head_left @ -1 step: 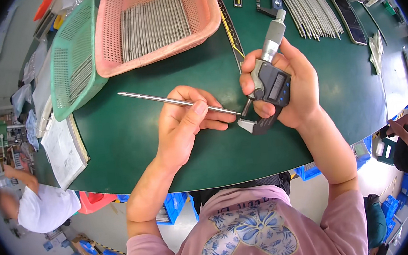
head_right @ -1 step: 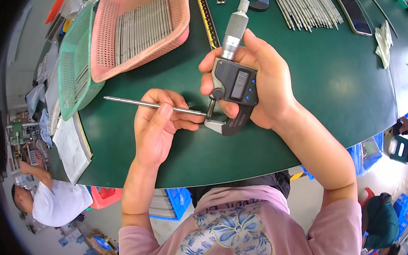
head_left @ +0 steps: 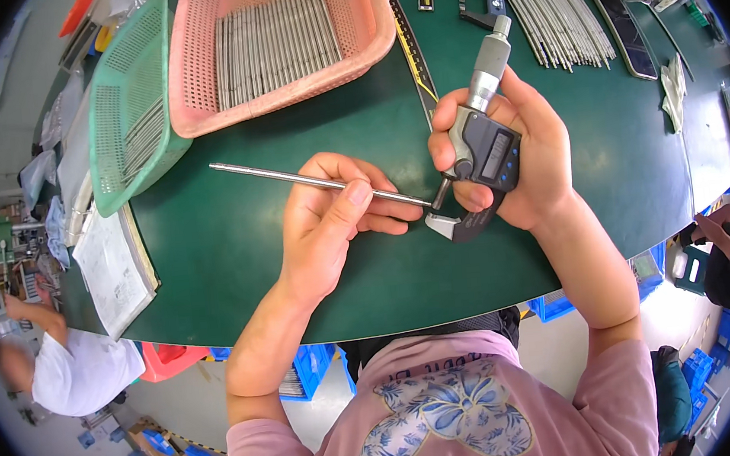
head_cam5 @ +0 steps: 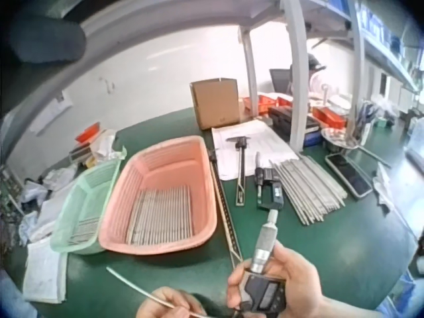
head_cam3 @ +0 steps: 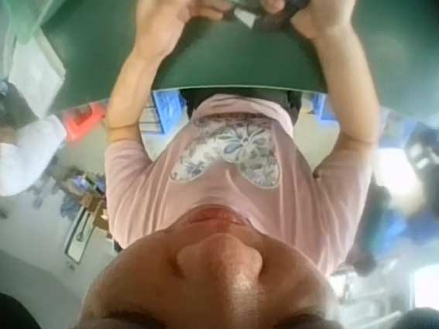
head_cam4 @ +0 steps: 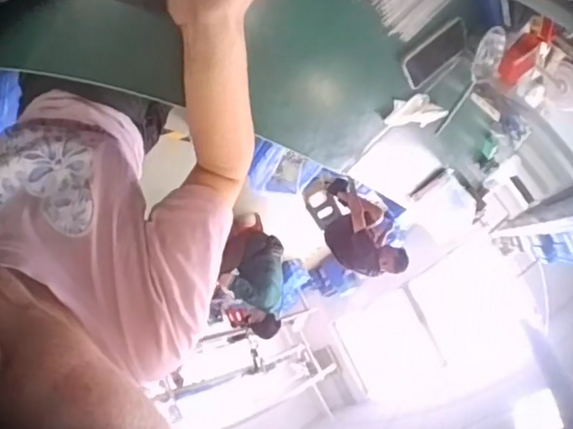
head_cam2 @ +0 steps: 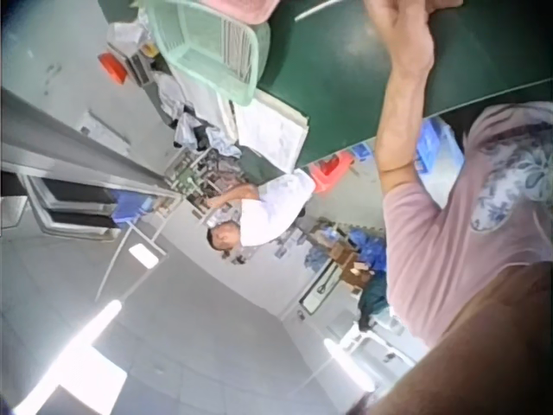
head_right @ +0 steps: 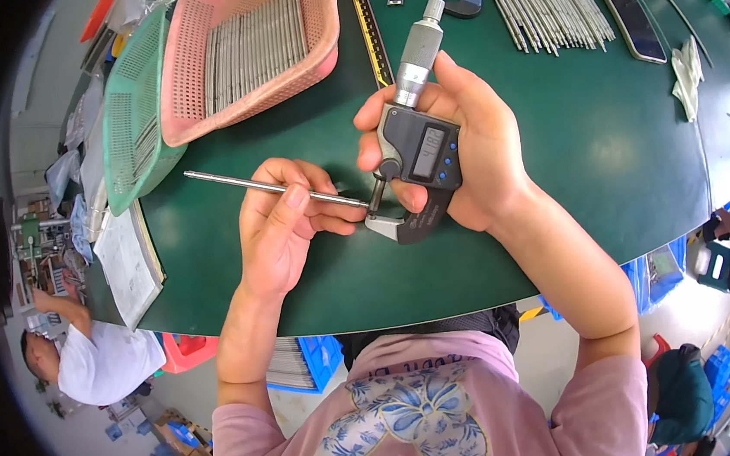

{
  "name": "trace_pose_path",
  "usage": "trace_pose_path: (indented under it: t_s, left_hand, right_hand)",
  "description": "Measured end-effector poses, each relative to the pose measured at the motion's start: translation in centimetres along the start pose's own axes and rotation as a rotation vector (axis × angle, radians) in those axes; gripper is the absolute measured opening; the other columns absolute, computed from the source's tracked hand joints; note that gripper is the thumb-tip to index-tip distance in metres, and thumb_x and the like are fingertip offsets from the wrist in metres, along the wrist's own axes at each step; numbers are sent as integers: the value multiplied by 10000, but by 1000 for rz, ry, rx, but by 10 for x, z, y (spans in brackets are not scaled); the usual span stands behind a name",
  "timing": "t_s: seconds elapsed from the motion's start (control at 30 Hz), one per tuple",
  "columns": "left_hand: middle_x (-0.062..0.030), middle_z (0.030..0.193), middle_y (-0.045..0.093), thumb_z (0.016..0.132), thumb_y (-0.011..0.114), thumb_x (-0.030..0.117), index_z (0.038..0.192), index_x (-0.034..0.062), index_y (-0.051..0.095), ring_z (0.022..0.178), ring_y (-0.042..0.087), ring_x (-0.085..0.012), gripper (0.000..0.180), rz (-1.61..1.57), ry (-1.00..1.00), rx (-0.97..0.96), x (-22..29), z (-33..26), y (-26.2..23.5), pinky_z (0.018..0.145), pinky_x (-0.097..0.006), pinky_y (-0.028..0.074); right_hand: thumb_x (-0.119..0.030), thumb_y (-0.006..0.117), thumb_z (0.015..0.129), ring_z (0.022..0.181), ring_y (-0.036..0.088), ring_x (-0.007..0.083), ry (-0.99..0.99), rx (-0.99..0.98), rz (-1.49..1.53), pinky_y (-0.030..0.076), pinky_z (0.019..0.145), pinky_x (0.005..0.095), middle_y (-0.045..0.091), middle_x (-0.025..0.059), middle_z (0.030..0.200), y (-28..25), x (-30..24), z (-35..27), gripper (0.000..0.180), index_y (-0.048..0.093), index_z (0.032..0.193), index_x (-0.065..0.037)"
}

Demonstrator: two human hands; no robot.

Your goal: The person repeatedly picks up thin metal rods from a pink basket and measures their diameter using a digital caliper. After each measurement, the rod is placed into a green basket. The person continues this repetitive process throughout the clip.

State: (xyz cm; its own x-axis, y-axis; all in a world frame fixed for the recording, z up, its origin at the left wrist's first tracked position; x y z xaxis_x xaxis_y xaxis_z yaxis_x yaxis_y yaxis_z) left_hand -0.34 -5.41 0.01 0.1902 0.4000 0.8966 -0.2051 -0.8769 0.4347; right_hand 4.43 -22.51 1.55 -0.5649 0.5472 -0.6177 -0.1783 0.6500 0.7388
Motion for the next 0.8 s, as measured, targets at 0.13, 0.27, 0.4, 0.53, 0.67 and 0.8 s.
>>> trace_pose_path:
  t_s: [0.13, 0.27, 0.4, 0.53, 0.67, 0.8]
  left_hand:
    - [-129, 904, 485, 895, 413, 137, 905, 20, 372, 799, 622, -309, 124, 41, 9, -2, 2, 0, 1, 650, -335, 562]
    - [-134, 902, 486, 891, 415, 133, 901, 16, 371, 795, 623, -298, 125, 51, 11, -21, 3, 0, 1, 655, -338, 562]
    - [-136, 898, 489, 891, 417, 132, 898, 13, 370, 785, 625, -287, 128, 52, 5, -29, 2, 0, 2, 658, -340, 562]
    - [-137, 892, 491, 890, 419, 134, 896, 13, 371, 776, 626, -283, 130, 55, 6, -21, 2, -1, 1, 648, -335, 562]
    - [-137, 887, 493, 888, 427, 137, 894, 15, 373, 767, 628, -278, 134, 65, -8, -16, 3, -1, 1, 637, -329, 563]
    - [-130, 889, 517, 874, 491, 161, 885, 16, 395, 776, 623, -270, 174, 24, -11, -1, 3, -3, 1, 623, -316, 547]
  right_hand:
    - [-511, 203, 868, 376, 432, 154, -4, -2, 6, 373, 372, 238, 565, 146, 689, 1, 1, -1, 619, 512, 883, 26]
    - [-523, 211, 861, 380, 439, 157, -13, -29, 29, 377, 372, 235, 566, 147, 685, 1, 1, 0, 632, 516, 871, 30]
    - [-538, 220, 850, 381, 444, 158, -13, -34, 21, 380, 374, 232, 570, 148, 678, 1, 2, 0, 645, 521, 867, 33]
    - [-563, 242, 832, 380, 448, 157, -9, -45, 23, 382, 375, 229, 576, 148, 675, 3, 2, 1, 662, 528, 863, 33]
    - [-564, 244, 835, 372, 439, 154, -27, -43, -23, 377, 361, 226, 567, 145, 674, 3, 2, 0, 654, 525, 868, 26]
    - [-544, 213, 863, 360, 423, 155, -52, -41, -45, 372, 334, 224, 550, 152, 681, 3, 5, 1, 634, 514, 890, 14]
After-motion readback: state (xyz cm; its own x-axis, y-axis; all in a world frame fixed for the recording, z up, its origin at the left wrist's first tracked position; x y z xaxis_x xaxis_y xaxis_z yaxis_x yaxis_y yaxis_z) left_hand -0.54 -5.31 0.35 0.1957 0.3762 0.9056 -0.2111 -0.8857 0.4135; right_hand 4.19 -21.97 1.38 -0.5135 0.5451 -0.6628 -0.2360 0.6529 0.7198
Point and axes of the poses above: each hand's wrist, its own z-axis towards the middle knuckle, its own y-axis out of the palm, x = y × z, the point moved 3 cm from there along z, towards the middle knuckle
